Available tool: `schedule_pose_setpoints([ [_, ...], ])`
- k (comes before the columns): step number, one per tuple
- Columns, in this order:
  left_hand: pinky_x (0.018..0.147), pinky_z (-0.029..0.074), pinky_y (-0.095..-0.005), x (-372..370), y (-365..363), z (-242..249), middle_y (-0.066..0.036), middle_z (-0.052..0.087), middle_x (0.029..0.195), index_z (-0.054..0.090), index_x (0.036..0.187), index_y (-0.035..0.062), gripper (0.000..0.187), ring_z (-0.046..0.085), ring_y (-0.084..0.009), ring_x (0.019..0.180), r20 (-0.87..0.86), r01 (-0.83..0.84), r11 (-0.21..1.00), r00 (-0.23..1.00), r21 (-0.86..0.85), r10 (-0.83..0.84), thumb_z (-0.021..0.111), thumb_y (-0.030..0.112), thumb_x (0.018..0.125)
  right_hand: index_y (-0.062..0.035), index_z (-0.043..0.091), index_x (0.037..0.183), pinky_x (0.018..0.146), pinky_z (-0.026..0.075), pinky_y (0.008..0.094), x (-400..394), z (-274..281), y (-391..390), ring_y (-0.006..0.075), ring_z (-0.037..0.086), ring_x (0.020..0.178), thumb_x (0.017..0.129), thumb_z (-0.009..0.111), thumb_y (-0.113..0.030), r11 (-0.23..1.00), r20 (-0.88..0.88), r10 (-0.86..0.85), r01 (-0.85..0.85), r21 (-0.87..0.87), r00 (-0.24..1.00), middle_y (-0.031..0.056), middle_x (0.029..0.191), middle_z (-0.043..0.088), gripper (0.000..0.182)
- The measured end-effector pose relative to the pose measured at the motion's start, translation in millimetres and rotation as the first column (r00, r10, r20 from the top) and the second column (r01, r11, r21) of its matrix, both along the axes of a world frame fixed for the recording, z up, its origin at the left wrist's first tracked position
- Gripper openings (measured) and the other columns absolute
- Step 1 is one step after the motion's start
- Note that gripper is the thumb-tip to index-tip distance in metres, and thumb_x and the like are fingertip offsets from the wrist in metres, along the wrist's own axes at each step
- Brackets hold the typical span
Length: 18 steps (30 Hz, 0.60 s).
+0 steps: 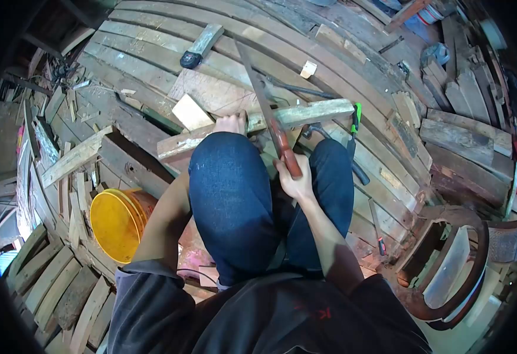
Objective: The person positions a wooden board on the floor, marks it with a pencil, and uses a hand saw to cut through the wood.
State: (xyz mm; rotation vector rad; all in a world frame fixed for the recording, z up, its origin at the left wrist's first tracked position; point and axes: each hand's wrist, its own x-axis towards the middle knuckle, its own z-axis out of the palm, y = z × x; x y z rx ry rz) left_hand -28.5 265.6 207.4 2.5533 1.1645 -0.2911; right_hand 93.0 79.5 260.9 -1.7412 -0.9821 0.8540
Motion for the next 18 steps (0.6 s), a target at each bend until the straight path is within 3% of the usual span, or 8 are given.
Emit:
schedule_pose_setpoints([
  [4,0.081,0.056,-0.0420,0.0,-2.8,-8.8,-0.019,0.070,0.096,0.056,0.126,-0.0023,0.071,0.070,-0.0328,0.091,0.062,-0.024,0.999,0.998,0.030,0.022,0.077,0.039,0.073,-0.0002,0.054,0.070,0.052,0.041,0.0362,-15.7,24.2,-76.4,0.0245,0.054,0.049,0.085,0.068,-0.003,0.998,0.047,0.026,-0.028,0.048,0.999,0.0128,0.056,0.051,0.020],
  [5,0.079,0.056,-0.0426,-1.0,-0.4,-13.0,-0.019,0.069,0.095,0.056,0.127,-0.0022,0.070,0.070,-0.0331,0.090,0.077,-0.015,0.998,0.997,0.057,0.011,0.077,0.039,0.074,-0.0004,0.053,0.069,0.051,0.041,0.0365,-22.6,26.8,-93.6,0.0258,0.054,0.048,0.084,0.068,-0.002,0.998,-0.031,-0.016,0.018,0.065,0.999,0.0133,0.056,0.051,0.021],
  [7,0.077,0.056,-0.0436,-5.0,-1.2,-29.5,-0.019,0.069,0.092,0.056,0.127,-0.0020,0.069,0.069,-0.0335,0.089,0.099,0.011,0.995,0.995,0.104,-0.021,0.075,0.039,0.075,-0.0002,0.053,0.069,0.050,0.041,0.0371,-23.7,26.5,-94.6,0.0256,0.054,0.048,0.083,0.068,-0.001,0.999,-0.068,-0.022,0.018,-0.049,0.997,0.0132,0.058,0.052,0.021],
  [11,0.075,0.059,-0.0416,-1.8,-2.8,-20.6,-0.018,0.071,0.092,0.059,0.125,-0.0020,0.064,0.071,-0.0331,0.087,0.076,-0.025,0.995,0.997,0.096,0.018,0.079,0.033,0.075,0.0007,0.053,0.069,0.051,0.040,0.0377,-4.4,-15.8,-19.1,0.0220,0.051,0.047,0.086,0.065,-0.005,0.993,0.090,-0.013,0.002,0.117,0.996,0.0123,0.056,0.051,0.021],
  [13,0.075,0.058,-0.0422,-6.6,-8.2,-24.1,-0.017,0.071,0.091,0.058,0.125,-0.0015,0.068,0.071,-0.0326,0.087,0.095,-0.022,0.992,0.995,0.124,0.010,0.080,0.036,0.073,0.0013,0.053,0.070,0.051,0.040,0.0381,4.5,-20.7,11.4,0.0242,0.050,0.047,0.086,0.065,-0.008,0.998,-0.048,-0.030,0.033,0.057,0.998,0.0143,0.056,0.050,0.022],
  [14,0.076,0.058,-0.0425,-7.3,-5.6,-24.3,-0.017,0.071,0.091,0.058,0.125,-0.0013,0.069,0.071,-0.0323,0.088,0.106,-0.010,0.989,0.994,0.145,-0.006,0.080,0.038,0.073,0.0020,0.053,0.071,0.051,0.040,0.0385,3.5,-11.6,9.1,0.0250,0.050,0.047,0.085,0.066,-0.008,1.000,-0.019,-0.030,0.030,0.007,0.999,0.0149,0.057,0.049,0.021],
  [17,0.077,0.055,-0.0447,-8.3,2.1,-46.2,-0.017,0.068,0.088,0.055,0.131,-0.0052,0.071,0.068,-0.0350,0.088,0.150,0.017,0.992,0.988,0.126,-0.036,0.075,0.038,0.077,0.0012,0.056,0.074,0.052,0.041,0.0387,-9.7,7.6,-47.9,0.0283,0.052,0.048,0.084,0.068,-0.005,0.993,0.143,0.002,-0.019,0.120,0.990,0.0147,0.058,0.051,0.017],
  [18,0.075,0.056,-0.0443,-4.5,2.9,-30.2,-0.017,0.068,0.087,0.055,0.131,-0.0043,0.070,0.069,-0.0346,0.083,0.057,0.034,0.995,0.998,0.092,-0.040,0.074,0.036,0.076,0.0008,0.057,0.074,0.052,0.041,0.0379,-14.3,25.4,-72.2,0.0269,0.053,0.049,0.085,0.068,-0.004,0.999,0.083,0.036,-0.037,0.008,0.996,0.0134,0.057,0.050,0.016],
])
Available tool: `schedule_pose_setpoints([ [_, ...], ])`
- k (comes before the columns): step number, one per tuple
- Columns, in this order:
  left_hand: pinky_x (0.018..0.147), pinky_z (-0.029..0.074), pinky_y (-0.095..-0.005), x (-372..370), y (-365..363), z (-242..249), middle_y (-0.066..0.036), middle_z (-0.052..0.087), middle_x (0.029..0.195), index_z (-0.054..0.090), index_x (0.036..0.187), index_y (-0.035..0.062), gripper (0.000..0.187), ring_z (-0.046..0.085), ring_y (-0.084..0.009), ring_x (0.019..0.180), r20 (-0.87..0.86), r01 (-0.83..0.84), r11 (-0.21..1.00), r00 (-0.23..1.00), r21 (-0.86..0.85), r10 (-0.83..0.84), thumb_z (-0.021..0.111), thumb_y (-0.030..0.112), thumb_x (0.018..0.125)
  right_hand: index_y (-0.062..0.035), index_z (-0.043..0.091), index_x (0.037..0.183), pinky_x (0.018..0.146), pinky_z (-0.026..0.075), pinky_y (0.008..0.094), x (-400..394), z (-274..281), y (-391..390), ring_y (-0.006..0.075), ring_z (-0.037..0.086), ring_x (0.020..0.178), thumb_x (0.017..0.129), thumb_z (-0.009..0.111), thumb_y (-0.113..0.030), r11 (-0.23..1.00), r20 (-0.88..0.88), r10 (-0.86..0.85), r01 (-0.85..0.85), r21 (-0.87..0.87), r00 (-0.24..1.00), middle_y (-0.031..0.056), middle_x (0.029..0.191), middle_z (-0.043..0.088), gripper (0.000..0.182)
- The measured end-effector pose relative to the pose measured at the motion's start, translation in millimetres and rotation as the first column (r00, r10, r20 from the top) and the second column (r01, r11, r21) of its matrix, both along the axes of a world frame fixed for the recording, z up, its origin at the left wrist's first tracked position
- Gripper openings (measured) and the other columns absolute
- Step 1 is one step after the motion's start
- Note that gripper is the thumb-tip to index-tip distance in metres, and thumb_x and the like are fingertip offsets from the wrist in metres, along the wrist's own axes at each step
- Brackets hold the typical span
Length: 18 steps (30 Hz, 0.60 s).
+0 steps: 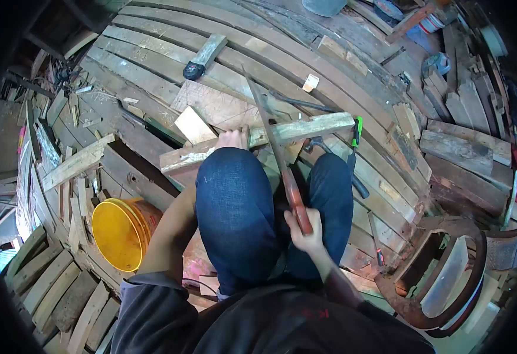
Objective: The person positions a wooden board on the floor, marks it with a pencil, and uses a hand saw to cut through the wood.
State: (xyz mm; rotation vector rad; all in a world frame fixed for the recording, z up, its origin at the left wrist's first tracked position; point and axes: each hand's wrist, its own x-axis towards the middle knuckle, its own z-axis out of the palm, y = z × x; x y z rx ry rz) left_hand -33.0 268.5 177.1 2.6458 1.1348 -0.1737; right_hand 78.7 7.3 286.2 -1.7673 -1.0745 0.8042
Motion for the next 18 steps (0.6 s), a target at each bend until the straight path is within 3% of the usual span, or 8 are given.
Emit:
schedule_pose_setpoints([
  [3,0.075,0.057,-0.0424,0.9,-4.2,-4.7,-0.017,0.069,0.088,0.055,0.131,-0.0034,0.069,0.070,-0.0341,0.083,0.039,-0.061,0.998,0.997,0.012,0.061,0.074,0.036,0.076,0.0004,0.057,0.072,0.051,0.040,0.0361,6.2,-0.3,-16.2,0.0235,0.053,0.049,0.086,0.069,-0.004,0.999,-0.086,-0.011,0.008,-0.040,0.996,0.0109,0.057,0.051,0.019],
  [7,0.077,0.058,-0.0414,7.3,-6.6,28.0,-0.018,0.072,0.089,0.058,0.127,-0.0002,0.077,0.072,-0.0339,0.087,0.001,-0.069,0.998,0.998,-0.004,0.069,0.082,0.046,0.071,0.0011,0.055,0.072,0.052,0.040,0.0368,24.8,-56.3,71.3,0.0194,0.052,0.051,0.087,0.069,-0.008,0.990,-0.173,-0.050,0.072,0.122,0.984,0.0112,0.057,0.051,0.023],
  [9,0.077,0.058,-0.0422,6.5,-9.3,31.0,-0.019,0.072,0.089,0.058,0.125,0.0008,0.076,0.072,-0.0347,0.088,-0.037,-0.081,0.995,0.996,-0.058,0.079,0.081,0.047,0.070,0.0017,0.054,0.072,0.053,0.041,0.0371,25.8,-40.1,100.2,0.0195,0.052,0.051,0.086,0.068,-0.008,0.995,-0.232,-0.096,0.090,-0.037,0.968,0.0126,0.057,0.051,0.022],
  [11,0.077,0.058,-0.0425,5.2,-2.6,24.9,-0.020,0.071,0.089,0.057,0.125,0.0007,0.075,0.072,-0.0346,0.088,-0.021,-0.066,0.996,0.998,-0.057,0.065,0.081,0.047,0.070,0.0020,0.054,0.072,0.053,0.041,0.0375,17.9,-44.6,76.8,0.0254,0.051,0.050,0.086,0.068,-0.008,0.990,-0.055,-0.052,0.058,0.129,0.997,0.0153,0.058,0.050,0.023],
  [14,0.079,0.057,-0.0410,7.5,2.8,22.4,-0.018,0.070,0.092,0.053,0.132,-0.0025,0.077,0.070,-0.0330,0.090,-0.053,-0.027,0.999,0.998,-0.039,0.025,0.078,0.041,0.074,-0.0002,0.060,0.078,0.054,0.044,0.0371,-1.1,-17.4,2.7,0.0320,0.055,0.052,0.084,0.068,-0.005,0.997,-0.021,-0.028,0.029,0.073,0.999,0.0141,0.059,0.052,0.011],
  [15,0.080,0.056,-0.0403,4.1,-2.3,17.6,-0.017,0.070,0.093,0.051,0.135,-0.0042,0.078,0.070,-0.0321,0.090,-0.078,-0.009,0.999,0.997,-0.032,0.006,0.076,0.040,0.076,-0.0005,0.063,0.080,0.054,0.045,0.0366,-5.7,-12.6,-17.6,0.0337,0.056,0.053,0.084,0.070,-0.005,0.999,-0.130,-0.040,0.039,-0.011,0.991,0.0138,0.060,0.052,0.009],
  [16,0.081,0.056,-0.0386,-1.5,-11.3,19.4,-0.017,0.069,0.095,0.049,0.137,-0.0053,0.081,0.068,-0.0317,0.092,0.006,-0.006,0.998,1.000,0.062,0.005,0.076,0.041,0.077,-0.0003,0.061,0.078,0.053,0.044,0.0372,-6.3,-10.4,-15.5,0.0331,0.056,0.053,0.085,0.069,-0.005,1.000,-0.079,-0.023,0.022,-0.011,0.997,0.0137,0.059,0.052,0.011],
  [18,0.080,0.056,-0.0394,-6.1,-16.6,13.5,-0.017,0.069,0.094,0.050,0.136,-0.0059,0.081,0.069,-0.0319,0.090,0.013,-0.002,0.999,1.000,0.054,0.001,0.077,0.042,0.076,0.0001,0.058,0.076,0.052,0.043,0.0384,-3.3,-14.9,0.4,0.0320,0.055,0.051,0.085,0.068,-0.006,1.000,-0.046,-0.014,0.015,0.009,0.999,0.0141,0.058,0.052,0.015],
])
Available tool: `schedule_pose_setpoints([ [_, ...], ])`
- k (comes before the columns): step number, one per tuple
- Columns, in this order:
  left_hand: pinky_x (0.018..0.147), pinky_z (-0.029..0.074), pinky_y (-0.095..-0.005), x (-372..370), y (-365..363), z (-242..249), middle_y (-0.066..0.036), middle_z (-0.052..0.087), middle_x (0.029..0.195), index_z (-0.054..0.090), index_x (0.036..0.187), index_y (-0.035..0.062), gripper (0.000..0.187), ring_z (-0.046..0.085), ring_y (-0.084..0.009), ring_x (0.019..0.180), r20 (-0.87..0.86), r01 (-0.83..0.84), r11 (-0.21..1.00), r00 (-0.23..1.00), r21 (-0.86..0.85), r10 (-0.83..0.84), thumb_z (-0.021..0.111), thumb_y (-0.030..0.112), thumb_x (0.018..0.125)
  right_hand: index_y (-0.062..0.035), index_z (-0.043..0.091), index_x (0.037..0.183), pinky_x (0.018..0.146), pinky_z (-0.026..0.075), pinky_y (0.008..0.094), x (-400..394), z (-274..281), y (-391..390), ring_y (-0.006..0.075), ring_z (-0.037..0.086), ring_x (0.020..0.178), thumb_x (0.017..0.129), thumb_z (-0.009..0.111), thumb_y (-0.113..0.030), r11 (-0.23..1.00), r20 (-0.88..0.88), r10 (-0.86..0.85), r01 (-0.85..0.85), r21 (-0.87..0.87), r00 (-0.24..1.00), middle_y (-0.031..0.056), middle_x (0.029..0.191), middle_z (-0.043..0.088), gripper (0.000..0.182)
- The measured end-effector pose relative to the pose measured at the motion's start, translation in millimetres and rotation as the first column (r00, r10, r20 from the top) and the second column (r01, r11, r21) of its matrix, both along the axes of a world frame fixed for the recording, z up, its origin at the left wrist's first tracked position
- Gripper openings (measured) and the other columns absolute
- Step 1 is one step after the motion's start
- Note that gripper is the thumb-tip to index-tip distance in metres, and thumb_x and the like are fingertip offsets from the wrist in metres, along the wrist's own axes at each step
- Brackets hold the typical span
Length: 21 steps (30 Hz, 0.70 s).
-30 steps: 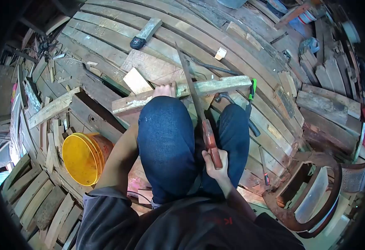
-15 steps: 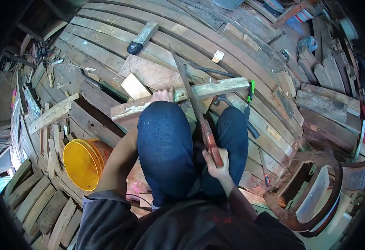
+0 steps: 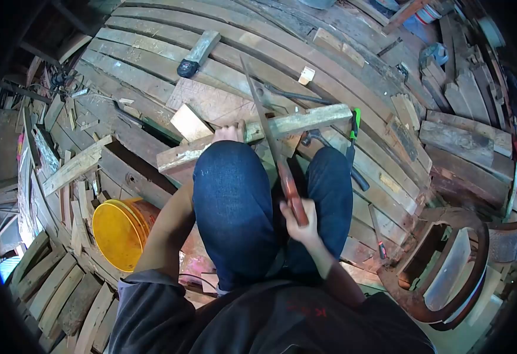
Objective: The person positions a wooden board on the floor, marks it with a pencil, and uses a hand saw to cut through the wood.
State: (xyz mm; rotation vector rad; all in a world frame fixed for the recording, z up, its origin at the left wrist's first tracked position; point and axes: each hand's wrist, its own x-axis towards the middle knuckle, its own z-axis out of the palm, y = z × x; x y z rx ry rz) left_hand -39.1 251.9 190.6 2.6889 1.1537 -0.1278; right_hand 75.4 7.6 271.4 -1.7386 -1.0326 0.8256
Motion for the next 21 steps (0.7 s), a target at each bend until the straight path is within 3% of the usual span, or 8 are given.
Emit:
schedule_pose_setpoints([
  [3,0.078,0.056,-0.0401,12.0,13.1,16.3,-0.017,0.069,0.092,0.053,0.134,-0.0065,0.084,0.069,-0.0315,0.089,-0.063,-0.038,0.991,0.998,-0.126,0.031,0.078,0.046,0.074,0.0009,0.054,0.073,0.051,0.040,0.0393,21.1,-31.7,58.4,0.0302,0.052,0.049,0.085,0.067,-0.006,0.989,0.006,-0.019,0.018,0.145,1.000,0.0155,0.058,0.051,0.020],
  [6,0.078,0.057,-0.0394,9.9,10.3,9.1,-0.017,0.071,0.092,0.056,0.129,-0.0053,0.082,0.070,-0.0303,0.090,-0.058,-0.043,0.994,0.998,-0.097,0.037,0.079,0.048,0.072,0.0013,0.054,0.073,0.051,0.040,0.0390,22.4,-23.4,63.3,0.0303,0.052,0.049,0.085,0.067,-0.007,0.999,0.027,0.015,-0.016,0.046,1.000,0.0165,0.059,0.050,0.020],
  [8,0.079,0.057,-0.0383,4.9,19.0,-26.3,-0.016,0.072,0.093,0.058,0.126,-0.0039,0.079,0.071,-0.0289,0.091,-0.114,0.022,0.998,0.993,-0.056,-0.028,0.080,0.049,0.071,0.0013,0.055,0.074,0.051,0.039,0.0377,16.2,-4.8,27.3,0.0290,0.050,0.048,0.087,0.067,-0.008,0.998,-0.009,0.005,-0.005,0.068,1.000,0.0140,0.057,0.050,0.019],
  [12,0.079,0.058,-0.0377,11.8,13.9,-10.3,-0.014,0.072,0.094,0.058,0.126,-0.0021,0.078,0.072,-0.0278,0.090,-0.099,-0.017,0.999,0.995,-0.031,0.014,0.081,0.049,0.072,-0.0011,0.056,0.073,0.050,0.039,0.0365,7.3,12.1,-22.7,0.0242,0.051,0.048,0.088,0.068,-0.008,1.000,-0.061,-0.004,0.004,-0.008,0.998,0.0106,0.056,0.050,0.020],
  [16,0.079,0.058,-0.0371,15.3,10.2,19.3,-0.017,0.072,0.093,0.056,0.131,-0.0041,0.079,0.072,-0.0304,0.090,-0.093,-0.079,0.991,0.993,-0.106,0.069,0.079,0.044,0.073,-0.0010,0.052,0.070,0.050,0.038,0.0360,23.5,-36.8,49.3,0.0230,0.046,0.047,0.087,0.069,-0.009,0.993,-0.138,-0.030,0.045,0.109,0.990,0.0116,0.055,0.046,0.026],
  [17,0.079,0.057,-0.0377,13.3,1.3,24.0,-0.018,0.071,0.093,0.057,0.130,-0.0043,0.078,0.071,-0.0307,0.090,-0.083,-0.105,0.986,0.992,-0.126,0.095,0.079,0.043,0.073,-0.0007,0.052,0.071,0.051,0.038,0.0355,33.0,-29.4,73.7,0.0216,0.047,0.050,0.087,0.069,-0.009,0.998,-0.228,-0.058,0.048,-0.048,0.972,0.0114,0.057,0.047,0.025],
  [19,0.081,0.056,-0.0391,14.4,4.3,33.6,-0.019,0.070,0.094,0.058,0.127,-0.0046,0.074,0.070,-0.0312,0.091,-0.057,-0.120,0.982,0.992,-0.144,0.112,0.079,0.041,0.073,-0.0005,0.053,0.073,0.052,0.039,0.0355,31.3,-32.6,50.4,0.0201,0.048,0.050,0.087,0.068,-0.008,0.999,-0.133,-0.004,0.010,0.046,0.991,0.0103,0.058,0.050,0.022],
  [21,0.084,0.052,-0.0431,5.7,10.5,-9.8,-0.016,0.066,0.095,0.060,0.120,-0.0038,0.071,0.066,-0.0304,0.096,-0.014,-0.039,0.998,0.999,-0.046,0.038,0.081,0.044,0.072,-0.0004,0.054,0.073,0.051,0.040,0.0359,16.0,-8.4,3.6,0.0213,0.050,0.049,0.086,0.068,-0.007,0.999,-0.139,-0.021,0.015,-0.047,0.990,0.0101,0.058,0.050,0.020],
])
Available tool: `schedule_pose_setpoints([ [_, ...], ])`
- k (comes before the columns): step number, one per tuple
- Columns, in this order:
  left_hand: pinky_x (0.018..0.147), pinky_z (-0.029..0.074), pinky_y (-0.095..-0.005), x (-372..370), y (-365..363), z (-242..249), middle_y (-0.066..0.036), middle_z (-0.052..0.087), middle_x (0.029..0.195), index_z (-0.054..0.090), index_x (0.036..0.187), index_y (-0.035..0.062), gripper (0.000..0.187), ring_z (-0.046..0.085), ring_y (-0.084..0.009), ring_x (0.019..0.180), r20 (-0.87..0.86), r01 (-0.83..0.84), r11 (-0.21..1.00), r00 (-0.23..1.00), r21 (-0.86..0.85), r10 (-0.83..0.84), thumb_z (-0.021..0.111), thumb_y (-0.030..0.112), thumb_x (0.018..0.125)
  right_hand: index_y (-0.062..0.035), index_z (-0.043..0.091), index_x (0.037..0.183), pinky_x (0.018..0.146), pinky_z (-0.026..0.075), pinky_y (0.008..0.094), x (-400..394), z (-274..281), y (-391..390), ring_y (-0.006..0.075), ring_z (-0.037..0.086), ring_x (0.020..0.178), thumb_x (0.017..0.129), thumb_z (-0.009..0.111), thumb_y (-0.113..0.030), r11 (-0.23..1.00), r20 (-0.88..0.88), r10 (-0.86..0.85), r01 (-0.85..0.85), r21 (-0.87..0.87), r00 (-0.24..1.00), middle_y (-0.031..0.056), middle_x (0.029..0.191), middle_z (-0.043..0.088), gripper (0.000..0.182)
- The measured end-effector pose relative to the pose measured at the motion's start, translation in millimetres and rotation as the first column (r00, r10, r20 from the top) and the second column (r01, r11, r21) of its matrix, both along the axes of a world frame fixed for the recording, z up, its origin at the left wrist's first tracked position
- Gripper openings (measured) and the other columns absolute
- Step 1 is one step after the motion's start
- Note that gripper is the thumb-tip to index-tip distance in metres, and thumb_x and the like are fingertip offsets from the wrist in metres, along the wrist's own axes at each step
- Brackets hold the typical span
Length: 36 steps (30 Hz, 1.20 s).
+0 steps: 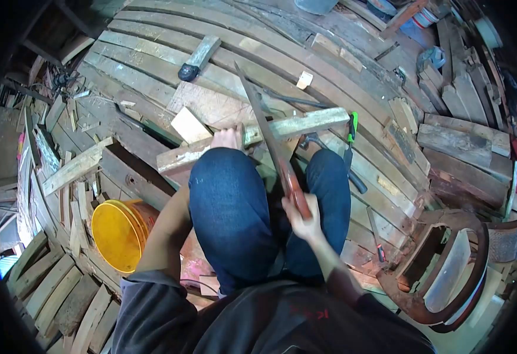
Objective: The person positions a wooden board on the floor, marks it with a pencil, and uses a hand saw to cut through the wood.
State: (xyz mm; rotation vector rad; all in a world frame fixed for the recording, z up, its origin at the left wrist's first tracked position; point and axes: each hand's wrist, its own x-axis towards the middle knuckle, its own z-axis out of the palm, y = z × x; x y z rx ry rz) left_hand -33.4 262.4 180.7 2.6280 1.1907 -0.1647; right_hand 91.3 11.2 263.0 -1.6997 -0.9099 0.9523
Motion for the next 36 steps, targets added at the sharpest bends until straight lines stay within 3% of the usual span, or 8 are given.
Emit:
schedule_pose_setpoints([
  [5,0.081,0.055,-0.0410,5.4,1.0,11.2,-0.018,0.069,0.094,0.058,0.124,-0.0045,0.078,0.068,-0.0314,0.091,-0.064,-0.018,0.998,0.998,-0.054,0.015,0.082,0.047,0.071,-0.0011,0.055,0.072,0.051,0.041,0.0364,-15.1,8.3,-16.4,0.0252,0.054,0.050,0.085,0.067,-0.004,0.998,0.168,0.050,-0.058,0.040,0.984,0.0123,0.057,0.050,0.018],
  [6,0.080,0.055,-0.0409,3.6,-3.0,10.9,-0.018,0.069,0.093,0.058,0.124,-0.0047,0.080,0.069,-0.0317,0.090,-0.032,-0.024,0.999,0.999,-0.029,0.023,0.082,0.048,0.070,-0.0013,0.055,0.070,0.051,0.041,0.0359,-8.5,-6.3,5.9,0.0218,0.053,0.049,0.086,0.066,-0.003,0.978,0.157,0.008,-0.041,0.204,0.988,0.0113,0.057,0.052,0.019],
  [10,0.078,0.056,-0.0415,3.5,-8.1,12.9,-0.018,0.070,0.088,0.057,0.126,-0.0051,0.086,0.070,-0.0330,0.083,0.028,-0.040,0.999,0.999,0.002,0.040,0.082,0.053,0.067,-0.0034,0.050,0.065,0.046,0.036,0.0316,27.7,-6.3,71.7,0.0112,0.048,0.046,0.088,0.065,-0.009,0.984,-0.434,-0.155,0.097,-0.152,0.888,0.0015,0.052,0.050,0.028],
  [14,0.075,0.056,-0.0426,4.4,3.0,9.1,-0.017,0.070,0.087,0.057,0.124,-0.0040,0.082,0.070,-0.0329,0.080,0.051,-0.011,0.998,0.999,0.054,0.008,0.085,0.048,0.067,-0.0007,0.057,0.073,0.052,0.039,0.0308,3.2,-6.3,-5.7,0.0136,0.051,0.051,0.086,0.069,-0.005,0.996,-0.068,-0.039,0.044,0.072,0.997,0.0069,0.058,0.051,0.019],
  [16,0.074,0.056,-0.0422,2.4,2.3,-2.8,-0.017,0.070,0.087,0.057,0.124,-0.0032,0.080,0.070,-0.0323,0.082,0.035,0.005,0.997,0.999,0.072,-0.007,0.085,0.046,0.067,-0.0008,0.060,0.076,0.052,0.040,0.0317,-0.7,0.8,-38.5,0.0171,0.052,0.051,0.087,0.069,-0.004,0.997,-0.218,-0.081,0.075,-0.035,0.973,0.0085,0.059,0.054,0.015],
  [22,0.075,0.057,-0.0453,1.6,-0.5,-8.1,-0.017,0.070,0.086,0.058,0.126,0.0003,0.083,0.071,-0.0352,0.083,0.023,0.013,0.995,1.000,0.101,-0.015,0.080,0.057,0.069,-0.0009,0.051,0.069,0.051,0.038,0.0349,17.0,-37.8,64.0,0.0205,0.048,0.049,0.089,0.068,-0.008,0.993,-0.037,-0.017,0.021,0.116,0.999,0.0102,0.057,0.050,0.027],
  [30,0.073,0.058,-0.0444,2.5,8.6,-18.9,-0.016,0.070,0.083,0.056,0.130,0.0025,0.076,0.071,-0.0341,0.080,-0.012,0.015,0.995,1.000,0.101,-0.014,0.076,0.054,0.077,-0.0020,0.051,0.069,0.052,0.038,0.0349,-4.2,16.1,-26.8,0.0187,0.046,0.050,0.086,0.068,-0.004,0.999,-0.055,-0.003,0.005,0.049,0.998,0.0090,0.057,0.046,0.024],
  [36,0.075,0.059,-0.0428,2.6,6.7,-10.6,-0.017,0.072,0.089,0.054,0.131,0.0016,0.084,0.072,-0.0362,0.082,-0.012,0.006,0.999,1.000,0.045,-0.006,0.080,0.056,0.072,0.0021,0.055,0.071,0.051,0.040,0.0383,13.5,-19.8,68.4,0.0277,0.052,0.048,0.086,0.068,-0.008,0.995,0.073,0.022,-0.029,0.092,0.997,0.0147,0.057,0.049,0.022],
])
